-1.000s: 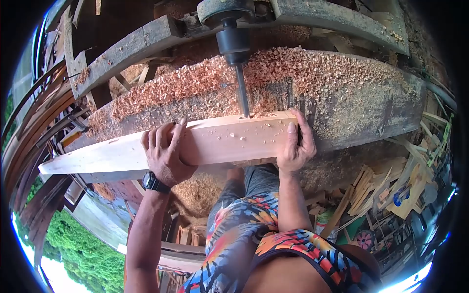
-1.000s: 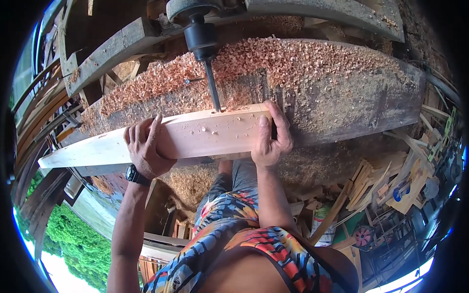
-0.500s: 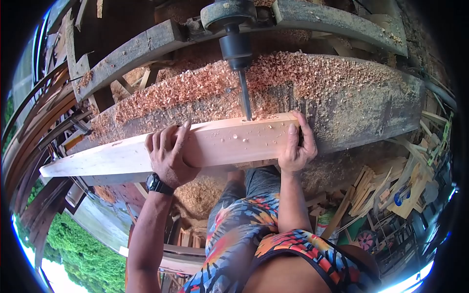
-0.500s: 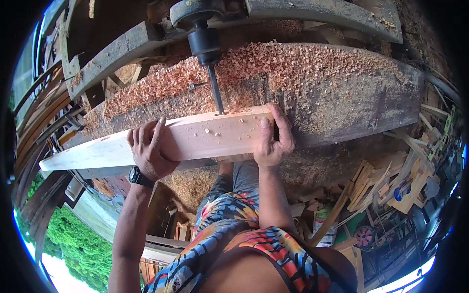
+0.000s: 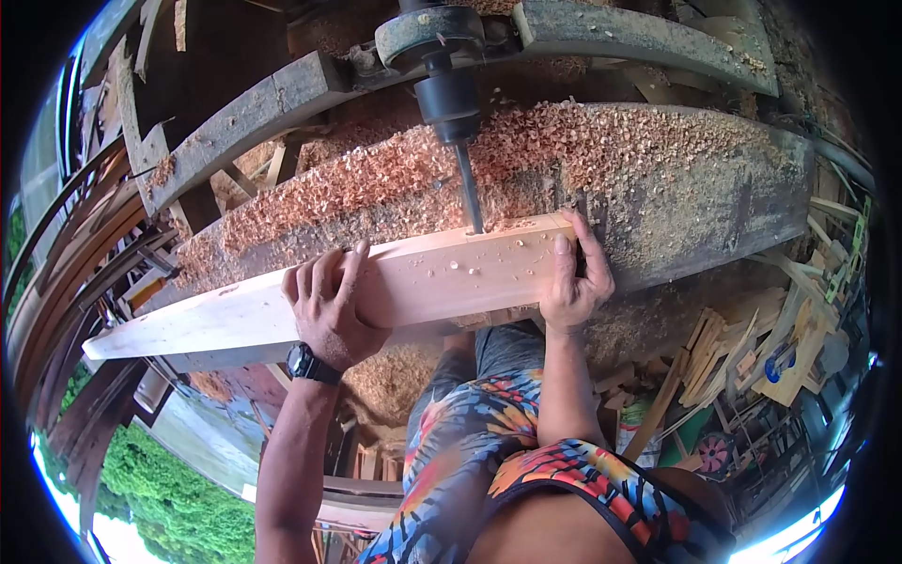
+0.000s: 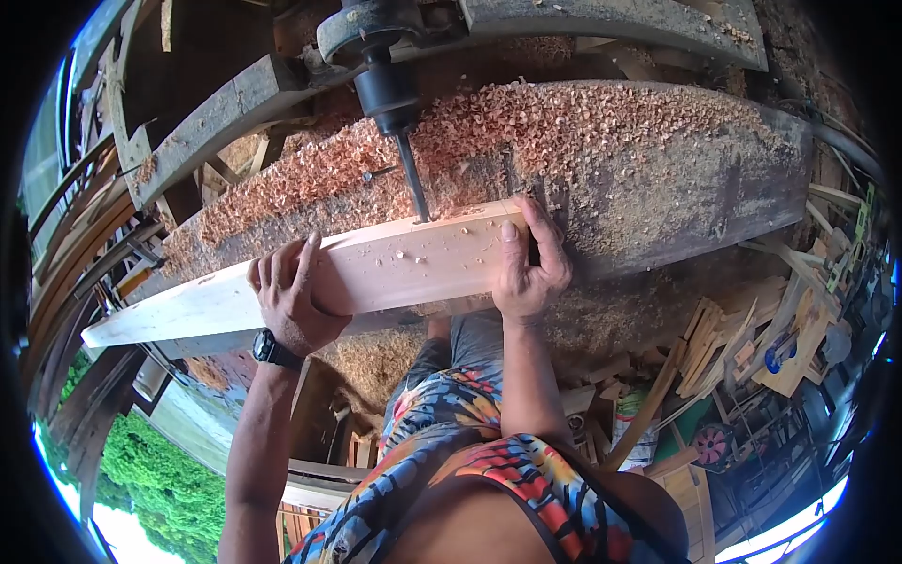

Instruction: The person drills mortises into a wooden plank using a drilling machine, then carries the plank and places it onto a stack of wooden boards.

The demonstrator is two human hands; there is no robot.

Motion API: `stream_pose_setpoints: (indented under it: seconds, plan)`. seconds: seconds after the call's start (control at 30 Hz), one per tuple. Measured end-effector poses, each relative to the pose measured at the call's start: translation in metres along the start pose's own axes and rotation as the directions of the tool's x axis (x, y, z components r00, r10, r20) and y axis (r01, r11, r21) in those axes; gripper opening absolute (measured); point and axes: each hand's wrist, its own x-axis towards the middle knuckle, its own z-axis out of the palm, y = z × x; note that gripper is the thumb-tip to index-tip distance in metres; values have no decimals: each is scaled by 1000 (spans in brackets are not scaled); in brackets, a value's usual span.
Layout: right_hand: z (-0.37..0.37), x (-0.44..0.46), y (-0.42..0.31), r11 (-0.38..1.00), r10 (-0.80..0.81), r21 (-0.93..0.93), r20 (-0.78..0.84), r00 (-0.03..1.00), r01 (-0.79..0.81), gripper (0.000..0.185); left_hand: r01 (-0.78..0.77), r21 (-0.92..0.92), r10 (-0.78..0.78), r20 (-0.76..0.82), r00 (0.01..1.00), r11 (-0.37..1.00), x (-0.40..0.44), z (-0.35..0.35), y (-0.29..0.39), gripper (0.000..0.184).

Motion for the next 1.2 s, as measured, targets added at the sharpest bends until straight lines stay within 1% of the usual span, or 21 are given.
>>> stream_pose_setpoints:
  seconds: [0.1, 0.13, 0.2, 0.3, 0.5, 0.6, 0.7, 0.83, 1.03, 1.13, 1.2]
  plan:
    - [2, 2, -2, 1000, 23, -9, -12, 1000, -23, 31, -2, 3, 2, 0, 1000, 1000, 1, 1, -1, 99]
    - [2, 3, -2, 999, 33, -8, -24, 999, -33, 31, -11, 4, 11, -1, 1000, 1000, 2, 2, -1, 104]
    - [1, 7, -5, 999, -2, -42, 2, 1000, 2, 31, -32, 10, 32, -6, 999, 999, 3, 2, -3, 113]
    - [2, 8, -6, 999, -16, -46, 6, 1000, 17, 31, -16, 18, 15, 25, 1000, 1000, 3, 0, -4, 113]
    - [5, 13, -6, 999, -17, -46, 3, 1000, 17, 30, -28, 17, 28, -8, 1000, 999, 7, 2, -4, 115]
    - [6, 16, -3, 998, -18, -55, 2, 1000, 18, 30, -23, 18, 24, -12, 1000, 1000, 9, 1, -4, 114]
    - [8, 19, -4, 998, -20, -67, -10, 1000, 19, 30, -4, -15, 4, -31, 1000, 1000, 14, -2, -1, 97]
    - [10, 22, -5, 998, -2, -69, -10, 1000, 1, 30, 16, -23, -17, -41, 999, 1000, 14, 0, -3, 98]
    - [15, 29, -16, 997, 72, -27, -24, 997, -72, 30, 39, -61, -41, -36, 999, 997, 17, -1, -6, 100]
    - [16, 34, -15, 998, 55, -31, -14, 998, -56, 30, 46, -68, -49, -48, 998, 997, 21, -3, -5, 99]
    - [18, 36, -9, 999, 49, -2, -14, 999, -49, 30, 38, -60, -42, -67, 997, 997, 23, -3, -6, 99]
